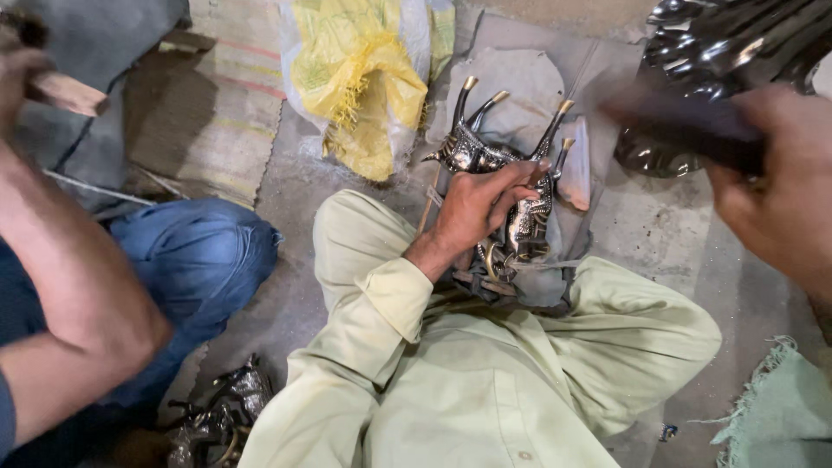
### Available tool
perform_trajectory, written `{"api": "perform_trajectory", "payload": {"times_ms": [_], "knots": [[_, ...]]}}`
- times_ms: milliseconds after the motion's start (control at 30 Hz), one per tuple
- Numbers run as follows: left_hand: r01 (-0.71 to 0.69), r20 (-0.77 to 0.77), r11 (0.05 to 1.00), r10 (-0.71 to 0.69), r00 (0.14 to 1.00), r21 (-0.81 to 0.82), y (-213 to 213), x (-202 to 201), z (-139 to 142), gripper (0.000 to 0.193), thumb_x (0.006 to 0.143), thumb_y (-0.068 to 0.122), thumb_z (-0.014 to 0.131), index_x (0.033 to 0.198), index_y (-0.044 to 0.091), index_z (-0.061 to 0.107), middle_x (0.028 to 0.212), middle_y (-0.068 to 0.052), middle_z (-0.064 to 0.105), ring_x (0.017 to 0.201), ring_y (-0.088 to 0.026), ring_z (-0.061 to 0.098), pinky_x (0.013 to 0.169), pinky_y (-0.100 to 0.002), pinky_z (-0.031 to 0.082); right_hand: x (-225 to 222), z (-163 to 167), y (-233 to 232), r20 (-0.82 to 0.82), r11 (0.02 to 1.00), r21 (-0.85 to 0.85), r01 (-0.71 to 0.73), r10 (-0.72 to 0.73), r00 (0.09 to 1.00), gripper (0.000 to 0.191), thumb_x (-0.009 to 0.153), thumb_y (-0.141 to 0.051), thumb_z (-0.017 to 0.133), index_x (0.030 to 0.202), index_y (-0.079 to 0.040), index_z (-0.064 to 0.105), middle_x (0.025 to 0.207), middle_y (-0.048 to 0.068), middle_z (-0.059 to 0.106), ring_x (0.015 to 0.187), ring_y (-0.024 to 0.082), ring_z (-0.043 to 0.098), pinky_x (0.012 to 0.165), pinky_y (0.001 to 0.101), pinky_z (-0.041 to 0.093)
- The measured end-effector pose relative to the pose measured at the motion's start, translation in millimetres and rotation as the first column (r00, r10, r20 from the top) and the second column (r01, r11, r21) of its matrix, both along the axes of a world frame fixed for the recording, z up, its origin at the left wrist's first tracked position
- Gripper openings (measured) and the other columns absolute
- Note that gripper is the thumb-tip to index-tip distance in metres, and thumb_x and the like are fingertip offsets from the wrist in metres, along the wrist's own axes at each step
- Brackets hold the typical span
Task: The person sits on the floor and repeatedly hammers a small metal figurine with a wooden mallet while holding it steady with the left hand. The figurine is placed on a cushioned support. Another person works nearby on a separate metal object.
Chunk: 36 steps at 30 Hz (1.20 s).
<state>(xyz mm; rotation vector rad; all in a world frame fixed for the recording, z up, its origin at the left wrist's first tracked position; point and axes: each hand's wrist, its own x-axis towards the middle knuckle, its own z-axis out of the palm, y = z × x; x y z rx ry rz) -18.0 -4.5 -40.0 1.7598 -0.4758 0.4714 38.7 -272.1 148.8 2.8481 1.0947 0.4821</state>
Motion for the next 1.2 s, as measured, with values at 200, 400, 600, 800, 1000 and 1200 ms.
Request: {"api": "perform_trajectory", "payload": {"times_ms": [200, 400, 600, 800, 1000, 1200], "knots": [[0.003, 0.041, 1.000, -0.004, 0.999, 0.019, 2.0, 3.2, -1.5, 0.041, 0.098, -0.009, 0.061, 0.136, 0.003, 0.056, 0.122, -0.012, 0.074, 0.105, -0.021, 0.079, 0.083, -0.029, 0.065, -6.4, 4.2, 5.0, -0.088, 0.998, 0.012, 0.063, -0.062, 0.994, 0.033, 0.085, -0.003, 0.081, 0.116, -0.004, 0.069, 0.099, 0.013, 0.068, 0.092, 0.031, 0.068, 0.089, 0.0408, 0.055], [0.005, 0.063, 1.000, -0.005, 0.998, -0.003, 1.7, 5.3, -6.3, 0.044, 0.096, -0.010, 0.062, 0.137, 0.005, 0.056, 0.121, -0.013, 0.074, 0.106, -0.020, 0.079, 0.085, -0.030, 0.066, -14.2, 15.2, 21.6, -0.035, 0.995, -0.005, 0.103, -0.104, 0.994, 0.032, 0.078, -0.002, 0.080, 0.109, -0.004, 0.072, 0.089, 0.013, 0.068, 0.080, 0.031, 0.068, 0.076, 0.0403, 0.055], [-0.003, 0.016, 0.998, 0.002, 1.000, 0.062, 4.0, 5.3, -7.9, 0.055, 0.085, -0.015, 0.063, 0.136, 0.004, 0.059, 0.117, -0.011, 0.077, 0.103, -0.021, 0.080, 0.079, -0.029, 0.064, -16.0, 7.7, 14.2, -0.018, 0.999, 0.016, 0.037, -0.037, 0.999, 0.031, 0.081, -0.003, 0.080, 0.110, -0.006, 0.071, 0.091, 0.010, 0.067, 0.080, 0.027, 0.068, 0.076, 0.0369, 0.055], [0.018, -0.014, 0.991, -0.017, 1.000, 0.133, 7.5, 6.5, -6.4, 0.054, 0.088, -0.011, 0.068, 0.137, 0.008, 0.060, 0.108, -0.005, 0.079, 0.097, -0.019, 0.080, 0.079, -0.031, 0.063, -20.2, 3.2, 8.3, 0.012, 0.997, -0.022, 0.068, -0.067, 0.998, 0.027, 0.089, -0.002, 0.080, 0.114, -0.005, 0.070, 0.091, 0.012, 0.066, 0.080, 0.028, 0.065, 0.077, 0.0369, 0.054], [0.020, 0.015, 0.985, -0.023, 1.000, 0.169, 11.4, 8.6, -2.8, 0.057, 0.083, -0.013, 0.067, 0.135, 0.009, 0.059, 0.105, -0.006, 0.080, 0.089, -0.022, 0.078, 0.073, -0.033, 0.060, -22.5, 7.4, 16.8, 0.023, 1.000, -0.019, 0.020, -0.020, 1.000, 0.034, 0.078, 0.002, 0.081, 0.111, -0.002, 0.073, 0.091, 0.015, 0.067, 0.082, 0.032, 0.066, 0.079, 0.0414, 0.054], [0.043, 0.058, 0.984, -0.053, 0.997, 0.174, 12.5, 10.6, 0.2, 0.060, 0.082, -0.014, 0.065, 0.137, 0.010, 0.058, 0.105, -0.008, 0.079, 0.095, -0.021, 0.080, 0.076, -0.031, 0.063, -22.9, -3.5, 6.5, 0.033, 0.999, 0.036, -0.002, 0.000, 0.999, 0.029, 0.084, 0.004, 0.081, 0.110, -0.002, 0.071, 0.096, 0.016, 0.068, 0.087, 0.033, 0.066, 0.082, 0.0403, 0.053]]}}
